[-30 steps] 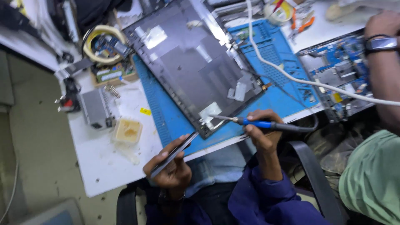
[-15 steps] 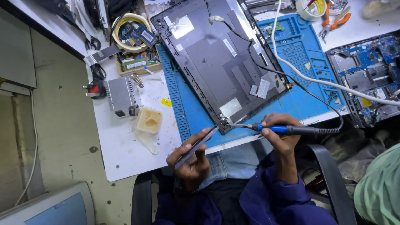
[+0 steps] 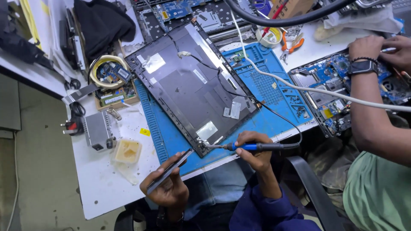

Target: The person uses a soldering iron and tweezers to work on a small electronic component held in their left hand. They apply heat to the component and then place it on the table to continue soldering a larger electronic assembly.

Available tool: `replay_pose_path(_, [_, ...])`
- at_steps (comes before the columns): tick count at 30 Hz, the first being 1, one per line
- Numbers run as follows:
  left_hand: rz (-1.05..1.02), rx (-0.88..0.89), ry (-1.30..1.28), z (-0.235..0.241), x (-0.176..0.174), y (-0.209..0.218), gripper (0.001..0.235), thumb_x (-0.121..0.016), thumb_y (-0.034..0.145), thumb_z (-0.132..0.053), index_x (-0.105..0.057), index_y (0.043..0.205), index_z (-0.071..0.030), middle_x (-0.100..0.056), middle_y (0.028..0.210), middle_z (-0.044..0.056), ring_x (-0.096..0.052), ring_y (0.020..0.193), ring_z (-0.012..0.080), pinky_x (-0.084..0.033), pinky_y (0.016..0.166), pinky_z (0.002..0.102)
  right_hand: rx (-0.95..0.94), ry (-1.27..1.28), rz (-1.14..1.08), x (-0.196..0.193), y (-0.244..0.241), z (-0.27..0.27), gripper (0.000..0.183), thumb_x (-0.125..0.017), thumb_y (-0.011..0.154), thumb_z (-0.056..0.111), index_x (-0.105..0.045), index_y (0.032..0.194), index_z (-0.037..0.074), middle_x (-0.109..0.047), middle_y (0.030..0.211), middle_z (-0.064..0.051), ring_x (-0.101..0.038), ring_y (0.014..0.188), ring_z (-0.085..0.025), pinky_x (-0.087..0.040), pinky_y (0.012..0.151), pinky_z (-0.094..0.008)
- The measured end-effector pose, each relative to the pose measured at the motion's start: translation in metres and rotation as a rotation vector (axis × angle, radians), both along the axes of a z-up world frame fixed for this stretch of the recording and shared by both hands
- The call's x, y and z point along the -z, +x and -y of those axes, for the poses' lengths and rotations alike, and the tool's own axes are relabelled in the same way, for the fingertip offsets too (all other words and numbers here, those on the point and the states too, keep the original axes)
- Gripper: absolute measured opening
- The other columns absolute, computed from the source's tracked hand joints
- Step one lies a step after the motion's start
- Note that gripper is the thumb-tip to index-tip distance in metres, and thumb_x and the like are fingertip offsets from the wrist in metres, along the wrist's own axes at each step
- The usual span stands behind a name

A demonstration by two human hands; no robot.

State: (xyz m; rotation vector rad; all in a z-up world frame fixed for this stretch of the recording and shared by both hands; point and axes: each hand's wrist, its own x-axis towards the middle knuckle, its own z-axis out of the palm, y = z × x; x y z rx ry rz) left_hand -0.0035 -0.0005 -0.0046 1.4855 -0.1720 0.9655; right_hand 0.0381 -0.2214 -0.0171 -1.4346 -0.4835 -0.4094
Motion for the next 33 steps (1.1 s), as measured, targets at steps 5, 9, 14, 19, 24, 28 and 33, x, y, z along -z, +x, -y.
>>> replay_pose_path(5, [-0.009,-0.004,0.027,0.0,0.003,0.0,0.029,-0.06,0.103,-0.009,-0.034,0.116,-0.005,-0.068,0.097,0.036,-0.078,0.09,0.0397,-0.072,0.078,0.043,-0.01,0.029,-0.024,0.003,0.0,0.003,0.009,-0.073,0.088,0.011,-0.071,0.093,0.005,-0.071,0.084,-0.007,-0.059,0.065,-0.018,-0.049,0.063,-0.033])
replay_pose_path(9, [0.028,0.073,-0.013,-0.002,0.004,0.002,0.031,-0.06,0.103,-0.008,-0.033,0.119,-0.006,-0.066,0.097,0.039,-0.077,0.089,0.043,-0.072,0.077,0.047,0.045,0.007,-0.027,-0.003,-0.003,-0.001,0.009,-0.074,0.089,0.013,-0.072,0.094,0.005,-0.071,0.086,-0.009,-0.063,0.069,-0.022,-0.052,0.067,-0.034])
replay_pose_path(14, [0.105,0.035,-0.108,-0.001,0.008,0.005,0.028,-0.064,0.1,-0.006,-0.04,0.113,0.002,-0.075,0.099,0.035,-0.079,0.084,0.0429,-0.068,0.065,0.044,-0.117,0.043,0.025,0.006,0.008,0.007,0.012,-0.075,0.082,0.0,-0.067,0.087,-0.008,-0.058,0.065,-0.017,-0.051,0.049,-0.017,-0.044,0.049,-0.031])
replay_pose_path(19, [0.13,0.058,-0.131,-0.006,0.001,0.009,0.028,-0.066,0.098,-0.004,-0.043,0.111,0.004,-0.076,0.101,0.033,-0.08,0.085,0.0411,-0.069,0.066,0.044,-0.088,0.052,0.034,0.015,0.01,0.003,0.013,-0.074,0.084,0.002,-0.064,0.087,-0.005,-0.059,0.068,-0.015,-0.052,0.05,-0.015,-0.045,0.051,-0.029])
replay_pose_path(24, [0.138,0.107,-0.087,-0.01,0.0,0.008,0.025,-0.062,0.1,-0.003,-0.041,0.114,0.003,-0.076,0.106,0.032,-0.079,0.087,0.0412,-0.069,0.067,0.044,-0.049,0.041,0.051,0.021,0.009,0.004,0.013,-0.075,0.08,0.002,-0.063,0.082,-0.004,-0.059,0.065,-0.017,-0.052,0.046,-0.017,-0.042,0.047,-0.031])
replay_pose_path(28, [0.139,0.111,-0.104,-0.009,0.004,0.008,0.025,-0.062,0.101,-0.003,-0.041,0.115,0.002,-0.076,0.108,0.03,-0.079,0.09,0.0393,-0.069,0.069,0.043,-0.069,0.026,0.048,0.023,0.009,0.006,0.014,-0.075,0.082,0.002,-0.063,0.082,-0.004,-0.059,0.064,-0.017,-0.051,0.047,-0.017,-0.042,0.046,-0.031])
replay_pose_path(33, [0.161,0.129,-0.104,-0.01,0.004,0.009,0.025,-0.063,0.1,-0.001,-0.043,0.115,0.001,-0.076,0.108,0.029,-0.079,0.089,0.0378,-0.069,0.071,0.043,-0.016,0.083,0.03,0.03,0.008,0.01,0.017,-0.074,0.082,0.003,-0.059,0.085,-0.006,-0.055,0.061,-0.016,-0.048,0.044,-0.014,-0.038,0.042,-0.028])
